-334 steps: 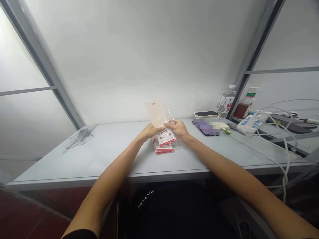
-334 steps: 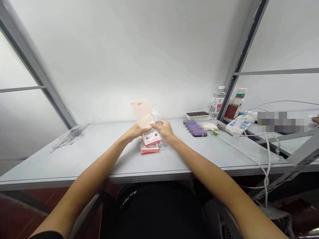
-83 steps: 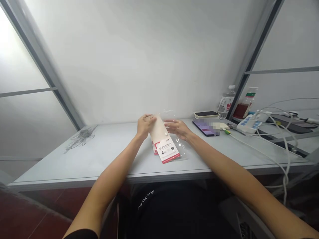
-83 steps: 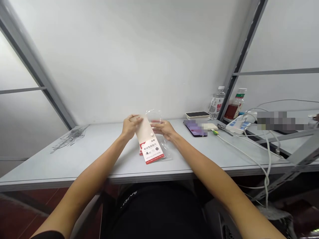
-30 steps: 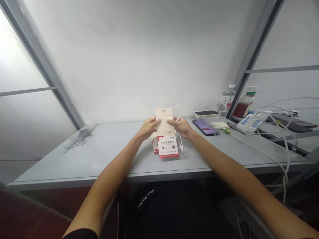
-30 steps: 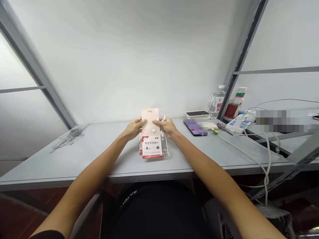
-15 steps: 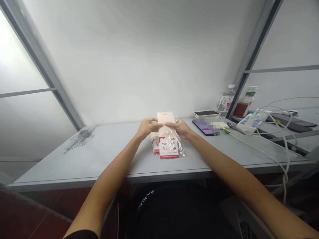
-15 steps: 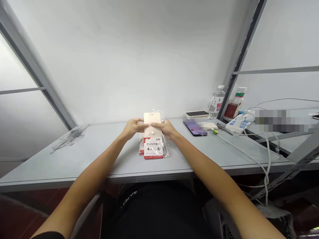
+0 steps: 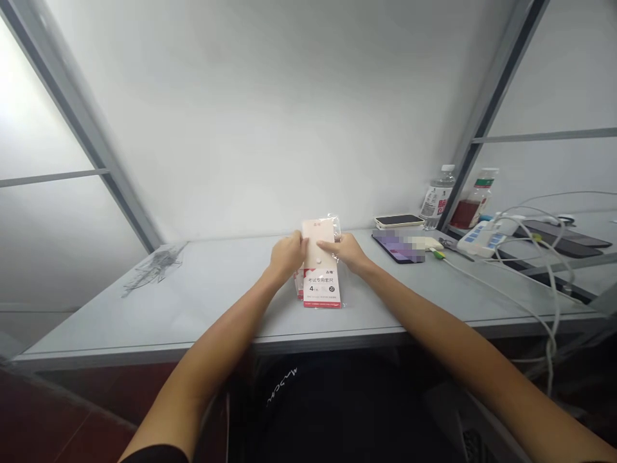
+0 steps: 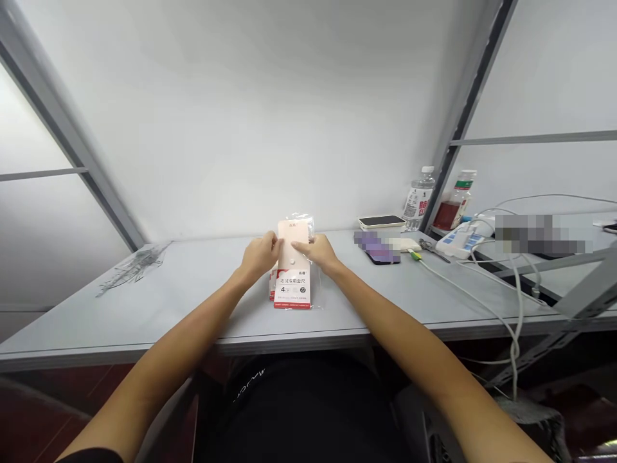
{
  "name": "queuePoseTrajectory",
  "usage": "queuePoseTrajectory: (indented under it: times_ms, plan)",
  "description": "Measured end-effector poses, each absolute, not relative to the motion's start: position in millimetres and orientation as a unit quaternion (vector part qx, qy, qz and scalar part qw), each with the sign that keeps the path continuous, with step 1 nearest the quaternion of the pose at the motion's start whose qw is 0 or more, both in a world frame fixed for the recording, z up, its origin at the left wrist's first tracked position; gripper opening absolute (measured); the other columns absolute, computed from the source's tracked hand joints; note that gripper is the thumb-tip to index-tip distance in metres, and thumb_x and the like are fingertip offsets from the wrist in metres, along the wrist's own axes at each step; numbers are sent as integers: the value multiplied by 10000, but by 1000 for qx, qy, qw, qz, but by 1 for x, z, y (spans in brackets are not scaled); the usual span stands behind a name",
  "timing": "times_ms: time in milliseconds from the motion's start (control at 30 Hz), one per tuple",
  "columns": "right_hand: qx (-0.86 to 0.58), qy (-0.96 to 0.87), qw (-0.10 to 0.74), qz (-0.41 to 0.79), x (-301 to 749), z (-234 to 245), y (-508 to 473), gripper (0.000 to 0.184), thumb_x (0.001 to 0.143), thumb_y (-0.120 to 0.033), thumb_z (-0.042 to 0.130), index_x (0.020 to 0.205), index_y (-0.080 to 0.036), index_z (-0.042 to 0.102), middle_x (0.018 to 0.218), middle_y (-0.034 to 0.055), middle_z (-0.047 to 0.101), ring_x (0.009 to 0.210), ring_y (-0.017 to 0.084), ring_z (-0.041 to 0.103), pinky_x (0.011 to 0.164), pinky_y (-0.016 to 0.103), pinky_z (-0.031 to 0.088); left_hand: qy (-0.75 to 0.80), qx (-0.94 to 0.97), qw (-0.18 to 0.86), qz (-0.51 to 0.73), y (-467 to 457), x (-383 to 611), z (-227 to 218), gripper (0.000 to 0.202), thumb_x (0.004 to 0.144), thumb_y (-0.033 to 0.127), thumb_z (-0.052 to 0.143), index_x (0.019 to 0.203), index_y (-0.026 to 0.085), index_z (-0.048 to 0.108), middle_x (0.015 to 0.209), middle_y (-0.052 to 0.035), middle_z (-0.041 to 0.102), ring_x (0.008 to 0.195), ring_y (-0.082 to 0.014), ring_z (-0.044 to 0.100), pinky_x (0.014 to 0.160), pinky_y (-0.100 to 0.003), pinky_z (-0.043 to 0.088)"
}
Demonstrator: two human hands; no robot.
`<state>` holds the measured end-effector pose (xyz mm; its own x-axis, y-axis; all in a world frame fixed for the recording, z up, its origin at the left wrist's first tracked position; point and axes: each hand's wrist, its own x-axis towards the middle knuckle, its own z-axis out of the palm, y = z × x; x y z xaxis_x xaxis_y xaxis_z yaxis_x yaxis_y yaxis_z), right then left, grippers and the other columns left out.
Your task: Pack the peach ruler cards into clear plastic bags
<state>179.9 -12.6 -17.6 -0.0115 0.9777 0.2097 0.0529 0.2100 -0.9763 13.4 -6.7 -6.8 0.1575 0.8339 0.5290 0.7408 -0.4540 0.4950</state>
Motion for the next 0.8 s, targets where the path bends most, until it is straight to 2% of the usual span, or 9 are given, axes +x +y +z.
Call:
queuePoseTrajectory:
  times_ms: [133, 267, 367, 467, 600, 800]
  plan:
    - [-425, -524, 569, 471, 173, -18, -17, 262, 557, -264, 771, 768, -135, 685, 842, 79, 710, 749, 211, 649, 641, 293, 515, 532, 759, 39, 372, -11, 21, -8, 162, 859, 330, 420, 751, 210, 441, 551, -20, 493, 619, -224, 553, 635, -290, 322]
    - [-383, -477, 577, 542, 170, -18, -16, 298, 533, -228, 782, 794, -135, 673, 838, 70, 711, 728, 205, 653, 647, 305, 525, 495, 751, 109, 422, -11, 19, -5, 205, 880, 378, 357, 762, 222, 419, 501, 22, 434, 499, -163, 464, 542, -262, 277]
    - [-357, -457, 597, 554, 172, -17, -14, 294, 529, -221, 784, 785, -132, 671, 826, 67, 712, 710, 195, 654, 639, 295, 526, 481, 753, 143, 425, -11, 14, -2, 229, 850, 444, 395, 786, 225, 411, 484, 52, 418, 464, -135, 420, 503, -247, 264]
    - [-366, -431, 639, 522, 177, -15, -10, 286, 524, -217, 786, 770, -135, 666, 805, 58, 713, 681, 187, 650, 615, 294, 526, 483, 772, 103, 400, -10, 11, 1, 248, 811, 445, 455, 729, 214, 414, 523, 43, 451, 485, -122, 412, 499, -247, 265]
    - [-365, -413, 651, 522, 182, -13, -7, 287, 523, -203, 785, 773, -140, 657, 789, 52, 711, 671, 191, 648, 610, 307, 526, 481, 807, 53, 339, -10, 10, 1, 275, 840, 343, 400, 605, 202, 377, 568, 6, 504, 496, -123, 405, 497, -261, 244]
    - [-340, -459, 626, 530, 175, -18, -10, 293, 531, -206, 777, 789, -138, 657, 800, 54, 706, 711, 211, 646, 668, 341, 517, 478, 814, 36, 329, -11, 12, 0, 220, 857, 279, 349, 656, 208, 403, 608, -14, 545, 507, -140, 439, 510, -266, 240]
